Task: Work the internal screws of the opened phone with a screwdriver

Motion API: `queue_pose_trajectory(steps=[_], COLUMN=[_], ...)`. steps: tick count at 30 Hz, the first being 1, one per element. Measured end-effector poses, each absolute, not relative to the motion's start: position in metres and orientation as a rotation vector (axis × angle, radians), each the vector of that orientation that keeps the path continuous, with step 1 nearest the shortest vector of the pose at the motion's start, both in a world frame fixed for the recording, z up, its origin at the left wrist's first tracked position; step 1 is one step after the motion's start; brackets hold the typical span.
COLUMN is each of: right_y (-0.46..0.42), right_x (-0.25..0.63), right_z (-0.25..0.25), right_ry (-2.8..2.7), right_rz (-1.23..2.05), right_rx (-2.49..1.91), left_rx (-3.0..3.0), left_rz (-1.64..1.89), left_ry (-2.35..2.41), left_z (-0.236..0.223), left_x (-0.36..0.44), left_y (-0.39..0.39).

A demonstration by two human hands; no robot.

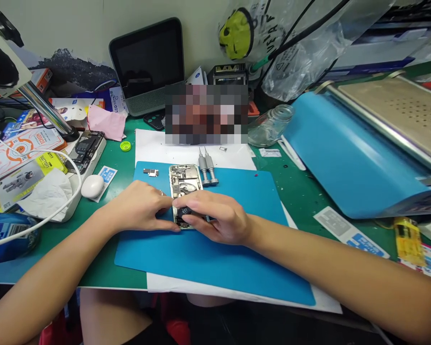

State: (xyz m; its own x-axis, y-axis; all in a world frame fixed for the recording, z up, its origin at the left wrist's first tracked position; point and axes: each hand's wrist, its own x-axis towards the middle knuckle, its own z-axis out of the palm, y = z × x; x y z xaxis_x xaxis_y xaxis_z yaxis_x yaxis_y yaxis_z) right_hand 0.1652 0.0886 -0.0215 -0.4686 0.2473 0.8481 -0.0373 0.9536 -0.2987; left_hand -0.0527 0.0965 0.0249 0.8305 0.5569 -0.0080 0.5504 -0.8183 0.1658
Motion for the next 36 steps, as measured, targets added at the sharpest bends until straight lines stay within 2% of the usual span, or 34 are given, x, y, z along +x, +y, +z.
queue_pose_trajectory(steps=[36], right_y=[0.0889], right_x=[0.1649], right_z=[-0.0233], right_ry=[-2.038], right_rz=[0.365], right_rx=[-0.164], left_rx=[2.845], left_rz=[0.105], left_ry=[0.864], left_z=[0.0233], left_x=[-0.053], left_y=[0.0957])
